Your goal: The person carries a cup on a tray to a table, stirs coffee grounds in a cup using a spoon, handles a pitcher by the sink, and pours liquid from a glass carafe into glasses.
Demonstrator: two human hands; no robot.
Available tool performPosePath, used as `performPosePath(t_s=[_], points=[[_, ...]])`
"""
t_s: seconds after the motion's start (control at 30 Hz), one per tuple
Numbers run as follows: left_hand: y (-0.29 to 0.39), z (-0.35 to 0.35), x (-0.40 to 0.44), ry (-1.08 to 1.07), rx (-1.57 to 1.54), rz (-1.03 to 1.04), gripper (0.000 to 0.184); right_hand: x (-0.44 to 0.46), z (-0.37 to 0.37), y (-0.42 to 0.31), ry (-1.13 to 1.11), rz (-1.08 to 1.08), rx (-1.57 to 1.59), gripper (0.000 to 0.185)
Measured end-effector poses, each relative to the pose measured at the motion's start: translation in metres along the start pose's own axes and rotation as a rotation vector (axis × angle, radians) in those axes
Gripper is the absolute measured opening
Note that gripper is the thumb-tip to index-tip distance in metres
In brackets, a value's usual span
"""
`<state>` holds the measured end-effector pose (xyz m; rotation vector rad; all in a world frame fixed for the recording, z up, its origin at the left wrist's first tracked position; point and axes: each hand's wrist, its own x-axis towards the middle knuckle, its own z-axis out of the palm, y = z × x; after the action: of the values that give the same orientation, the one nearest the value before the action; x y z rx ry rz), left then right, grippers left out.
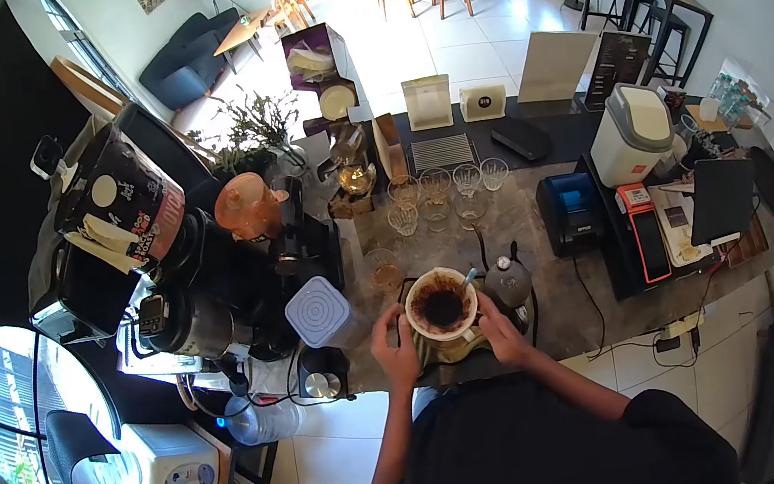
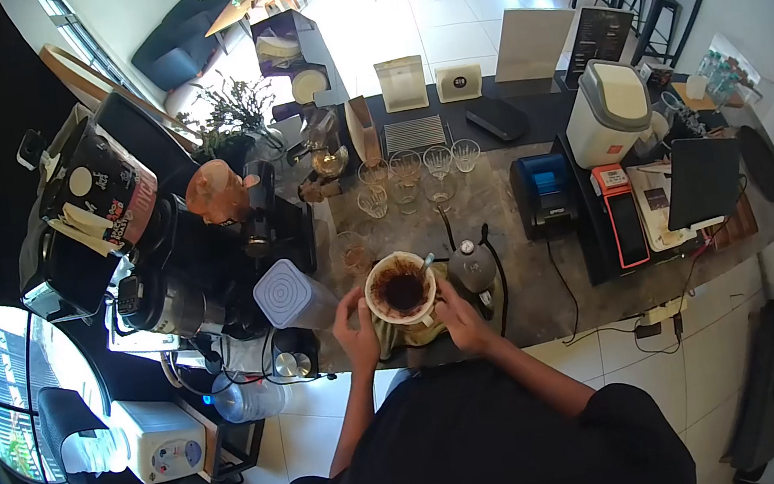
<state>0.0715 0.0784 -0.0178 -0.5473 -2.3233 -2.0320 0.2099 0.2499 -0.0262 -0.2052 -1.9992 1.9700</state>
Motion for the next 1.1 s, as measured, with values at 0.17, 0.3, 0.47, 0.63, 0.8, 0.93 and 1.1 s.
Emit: performPosePath(t_s=[0.17,0.3,0.47,0.63,0.8,0.93,1.1], points=[[0.059,0.001,0.025,-0.04,0.099,0.216,0.026,-0.02,0.006,0.007,0.051,-0.061,-0.136,0.065],[0.098,0.009,0.045,-0.296,0.173,0.363,0.032,-0.021,0.007,0.015,0.04,0.01,-0.189,0.066],[0.123,0.033,0.071,-0.63,0.41,0.538,0.034,-0.016,0.025,0.039,0.161,-0.076,-0.331,0.067],[0.11,0.049,0.081,-0.825,0.436,0.55,0.029,-0.021,0.026,0.072,0.179,-0.058,-0.488,0.065],[0.107,0.049,0.084,-0.818,0.36,0.499,0.016,-0.022,0.029,0.08,0.261,-0.083,-0.531,0.059],[0.108,0.037,0.082,-0.646,0.26,0.464,0.011,-0.021,0.027,0.079,0.274,-0.074,-0.51,0.057],[0.097,0.006,0.066,-0.45,0.228,0.337,0.01,-0.026,0.033,0.076,0.301,-0.028,-0.533,0.059]])
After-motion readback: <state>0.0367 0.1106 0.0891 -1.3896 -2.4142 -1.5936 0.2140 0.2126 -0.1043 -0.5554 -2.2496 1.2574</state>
